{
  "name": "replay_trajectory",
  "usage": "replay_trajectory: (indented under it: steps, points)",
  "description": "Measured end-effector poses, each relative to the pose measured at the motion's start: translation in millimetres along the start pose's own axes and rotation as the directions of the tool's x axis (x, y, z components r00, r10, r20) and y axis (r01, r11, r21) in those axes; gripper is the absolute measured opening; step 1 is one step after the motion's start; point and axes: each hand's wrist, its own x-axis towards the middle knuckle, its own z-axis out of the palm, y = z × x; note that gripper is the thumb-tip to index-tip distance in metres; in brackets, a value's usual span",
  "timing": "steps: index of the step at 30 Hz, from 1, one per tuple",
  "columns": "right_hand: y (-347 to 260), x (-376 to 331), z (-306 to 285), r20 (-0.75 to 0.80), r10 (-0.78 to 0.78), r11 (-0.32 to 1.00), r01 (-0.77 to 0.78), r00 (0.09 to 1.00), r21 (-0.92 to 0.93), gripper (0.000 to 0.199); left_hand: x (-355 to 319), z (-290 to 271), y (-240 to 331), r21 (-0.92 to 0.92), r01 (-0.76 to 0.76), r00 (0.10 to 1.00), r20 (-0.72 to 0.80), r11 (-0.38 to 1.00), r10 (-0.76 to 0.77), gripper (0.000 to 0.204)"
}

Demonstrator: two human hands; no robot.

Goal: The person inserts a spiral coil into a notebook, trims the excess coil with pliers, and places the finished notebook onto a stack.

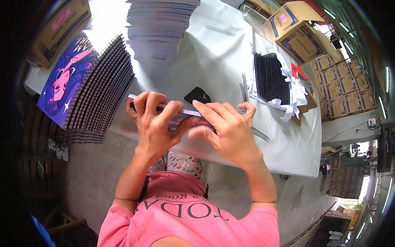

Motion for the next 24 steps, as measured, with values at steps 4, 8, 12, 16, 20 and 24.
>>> replay_trajectory:
  steps: [4, 8, 12, 16, 20, 24]
  points:
    - [38, -10, -30, 0.232, 0.067, 0.672, -0.216, 0.970, 0.708, 0.059, 1, -4, -14, -0.182, -0.044, 0.999, -0.019, 0.982, 0.041, 0.047]
    - [85, 7, -3, 0.440, 0.281, 0.662, -0.504, 0.853, 0.555, 0.056, 2, -6, -16, -0.203, -0.094, 0.994, -0.069, 0.975, 0.082, 0.059]
    - [76, -13, 75, 0.336, 0.272, 0.934, -0.331, 0.902, 0.132, 0.056, 3, -2, -15, -0.202, -0.083, 0.993, -0.105, 0.976, 0.063, 0.061]
    - [50, -20, 90, 0.204, 0.142, 0.964, -0.089, 0.969, -0.250, 0.049, 3, -2, -16, -0.193, -0.045, 0.996, -0.083, 0.980, 0.030, 0.065]
    - [85, -18, 79, 0.193, 0.356, 0.911, -0.385, 0.914, 0.145, 0.032, 4, -6, -14, -0.210, -0.024, 0.998, -0.066, 0.977, 0.010, 0.064]
    - [86, -20, 39, -0.151, 0.316, 0.231, 0.078, 0.937, 0.970, 0.018, 4, -6, -13, -0.224, 0.013, 0.999, -0.043, 0.974, -0.023, 0.066]
